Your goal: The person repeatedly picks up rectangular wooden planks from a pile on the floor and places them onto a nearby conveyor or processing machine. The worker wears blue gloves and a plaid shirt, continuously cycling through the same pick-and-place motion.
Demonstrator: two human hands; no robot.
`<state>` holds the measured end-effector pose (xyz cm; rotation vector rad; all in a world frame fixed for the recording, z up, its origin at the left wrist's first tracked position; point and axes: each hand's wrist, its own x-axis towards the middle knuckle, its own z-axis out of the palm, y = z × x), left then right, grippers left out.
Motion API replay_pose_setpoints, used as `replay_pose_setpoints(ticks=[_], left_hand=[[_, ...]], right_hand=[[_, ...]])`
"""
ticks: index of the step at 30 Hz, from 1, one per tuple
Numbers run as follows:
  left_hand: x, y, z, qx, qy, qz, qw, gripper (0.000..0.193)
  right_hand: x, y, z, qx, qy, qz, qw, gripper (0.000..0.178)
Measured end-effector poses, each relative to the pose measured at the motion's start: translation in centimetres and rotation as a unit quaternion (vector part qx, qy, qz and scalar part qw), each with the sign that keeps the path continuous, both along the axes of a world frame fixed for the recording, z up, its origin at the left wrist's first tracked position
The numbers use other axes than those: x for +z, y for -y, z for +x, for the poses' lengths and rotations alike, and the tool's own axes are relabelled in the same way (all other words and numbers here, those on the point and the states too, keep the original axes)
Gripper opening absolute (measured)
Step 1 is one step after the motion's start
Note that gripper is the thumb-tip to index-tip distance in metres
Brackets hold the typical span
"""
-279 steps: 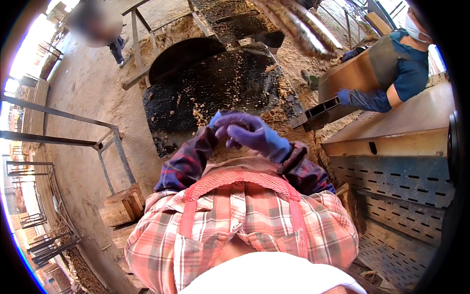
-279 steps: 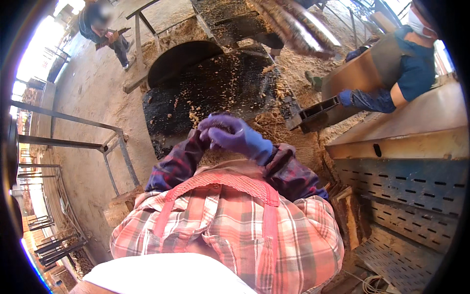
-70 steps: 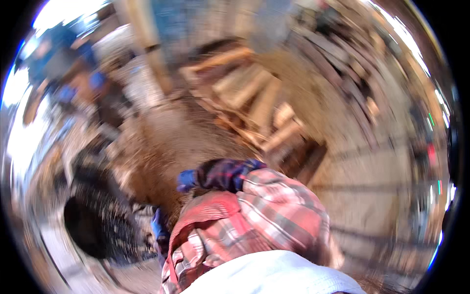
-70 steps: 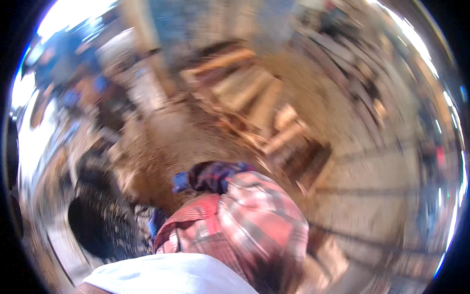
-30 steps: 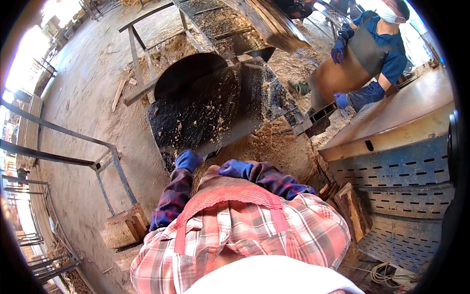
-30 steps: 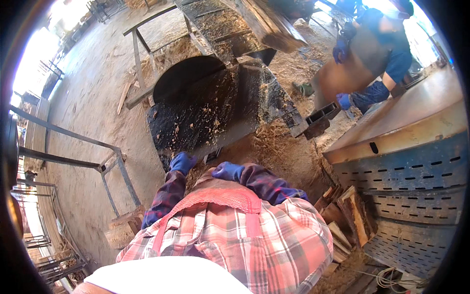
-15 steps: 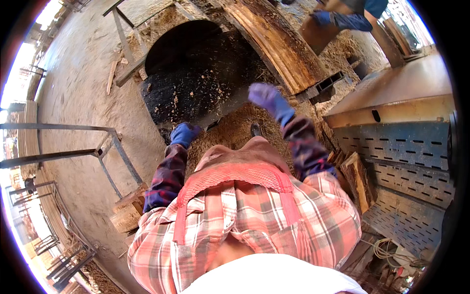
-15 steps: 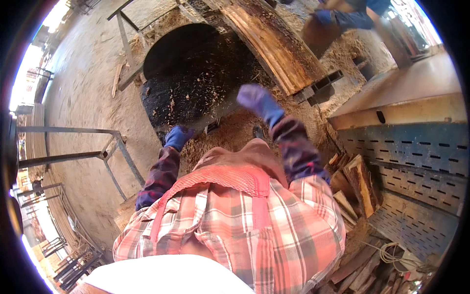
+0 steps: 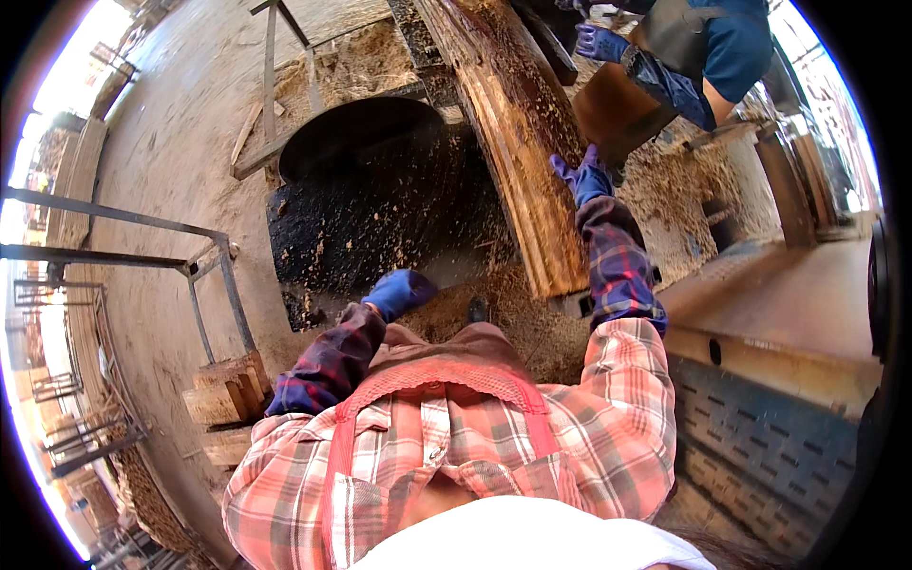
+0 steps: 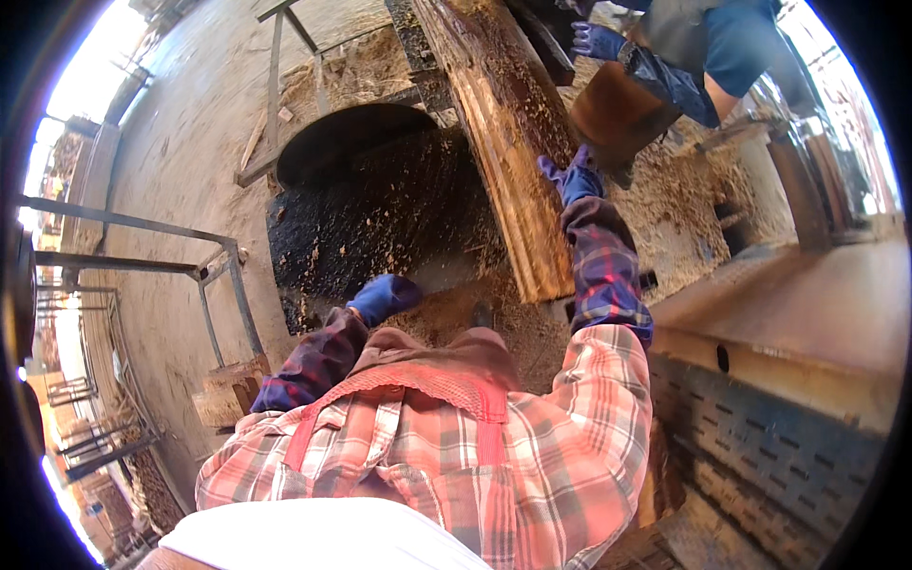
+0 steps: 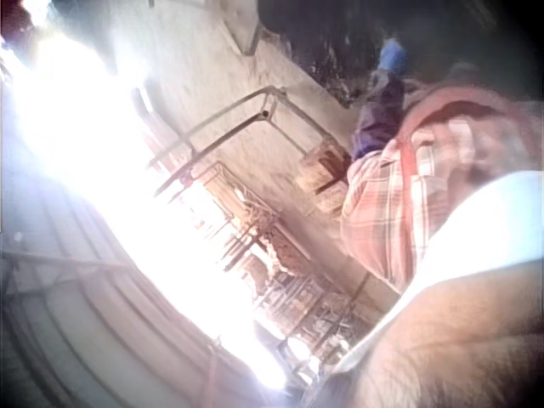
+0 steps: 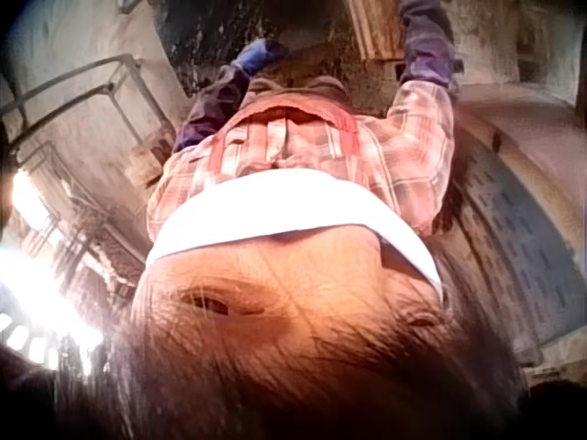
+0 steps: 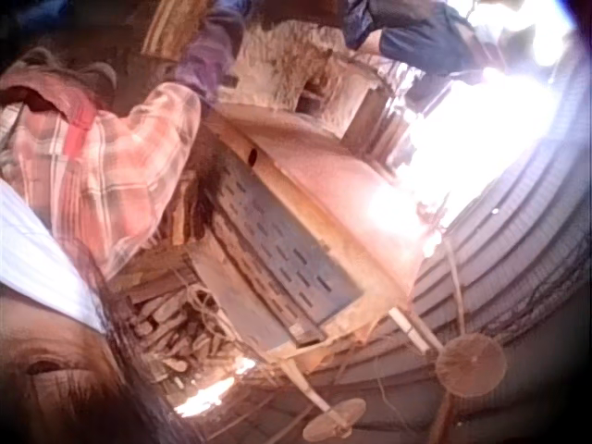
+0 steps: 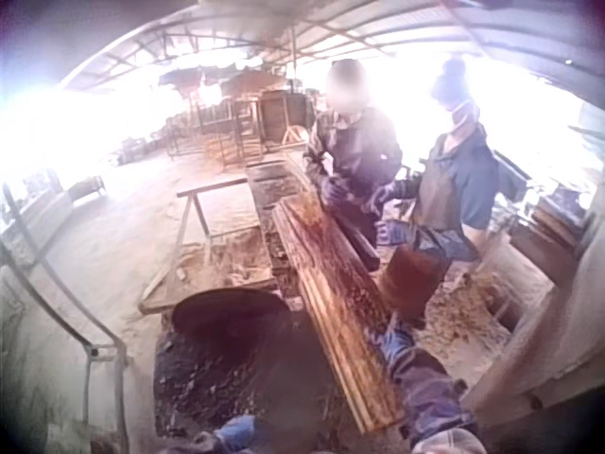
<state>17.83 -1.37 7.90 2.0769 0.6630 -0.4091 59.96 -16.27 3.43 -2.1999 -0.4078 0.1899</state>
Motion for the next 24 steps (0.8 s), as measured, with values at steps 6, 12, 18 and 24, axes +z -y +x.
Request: replay_pose_setpoints(ticks=[6, 12, 18, 24], left_hand=[[1.0, 4.9, 0.5, -0.029, 0.065, -0.031, 0.997, 0.035], [1.1, 3.9, 5.8, -0.060, 0.173, -0.141, 0.973, 0.034], [5.8, 5.0, 18.8, 0.174, 0.238, -0.532, 0.793, 0.040], [3.3, 10.4, 19.9, 0.227, 0.108, -0.682, 0.686, 0.031]], right_hand=[[0.4, 2.5, 1.6, -0.110, -0.459, 0.465, 0.748, 0.046], [10.1, 4.3, 4.9, 0.080, -0.209, 0.245, 0.943, 0.049], [18.2, 8.9, -7.1, 0.205, 0.188, -0.132, 0.951, 0.054], [15.2, 17.0, -20.4, 0.194, 0.074, -0.302, 0.930, 0.072]])
